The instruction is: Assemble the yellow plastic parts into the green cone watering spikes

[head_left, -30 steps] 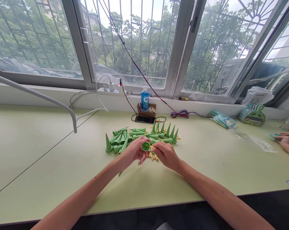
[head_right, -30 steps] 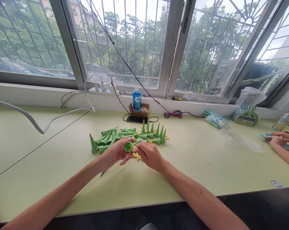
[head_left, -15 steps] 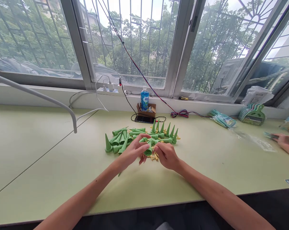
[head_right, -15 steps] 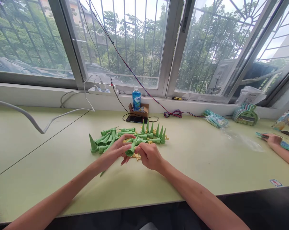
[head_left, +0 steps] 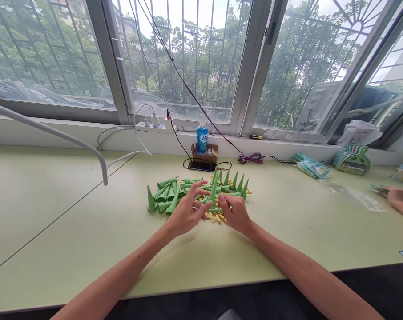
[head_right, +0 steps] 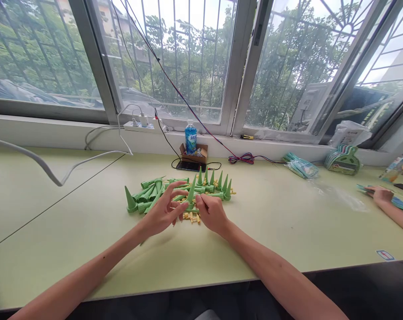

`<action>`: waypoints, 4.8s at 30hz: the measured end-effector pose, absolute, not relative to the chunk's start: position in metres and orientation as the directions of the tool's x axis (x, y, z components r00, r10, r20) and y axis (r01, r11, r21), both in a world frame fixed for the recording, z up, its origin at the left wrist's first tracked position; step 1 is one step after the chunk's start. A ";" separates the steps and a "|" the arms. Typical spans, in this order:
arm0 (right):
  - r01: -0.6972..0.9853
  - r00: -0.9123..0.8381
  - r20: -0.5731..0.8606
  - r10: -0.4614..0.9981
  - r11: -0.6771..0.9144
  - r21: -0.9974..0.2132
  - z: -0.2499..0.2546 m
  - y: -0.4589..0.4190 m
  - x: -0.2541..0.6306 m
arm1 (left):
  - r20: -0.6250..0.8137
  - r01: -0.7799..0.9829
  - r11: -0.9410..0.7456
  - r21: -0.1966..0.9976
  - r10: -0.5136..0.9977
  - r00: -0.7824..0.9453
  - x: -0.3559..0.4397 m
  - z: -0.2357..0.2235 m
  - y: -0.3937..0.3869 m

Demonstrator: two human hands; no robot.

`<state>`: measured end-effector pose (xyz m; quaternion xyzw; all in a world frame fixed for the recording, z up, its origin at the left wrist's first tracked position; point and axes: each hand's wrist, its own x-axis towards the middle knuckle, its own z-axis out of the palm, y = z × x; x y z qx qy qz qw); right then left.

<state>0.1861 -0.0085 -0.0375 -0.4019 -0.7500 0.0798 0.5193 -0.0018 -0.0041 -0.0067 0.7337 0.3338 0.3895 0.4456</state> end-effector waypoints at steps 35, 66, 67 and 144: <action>0.499 -0.276 0.745 0.607 0.753 -0.428 -0.038 -0.006 0.191 | -0.067 0.023 0.063 0.998 0.872 0.486 -0.003 0.002 0.001; 0.510 -0.183 0.700 0.690 0.676 -0.533 -0.039 -0.009 0.186 | 0.389 0.237 -0.504 0.831 0.829 0.401 -0.002 -0.013 -0.002; 0.501 -0.170 0.704 0.689 0.676 -0.541 -0.038 -0.010 0.185 | 0.385 0.234 -0.495 0.837 0.836 0.392 -0.001 -0.012 -0.003; 0.499 -0.196 0.714 0.673 0.695 -0.518 -0.037 -0.006 0.187 | 0.098 0.094 -0.158 0.983 0.882 0.462 0.001 0.000 -0.002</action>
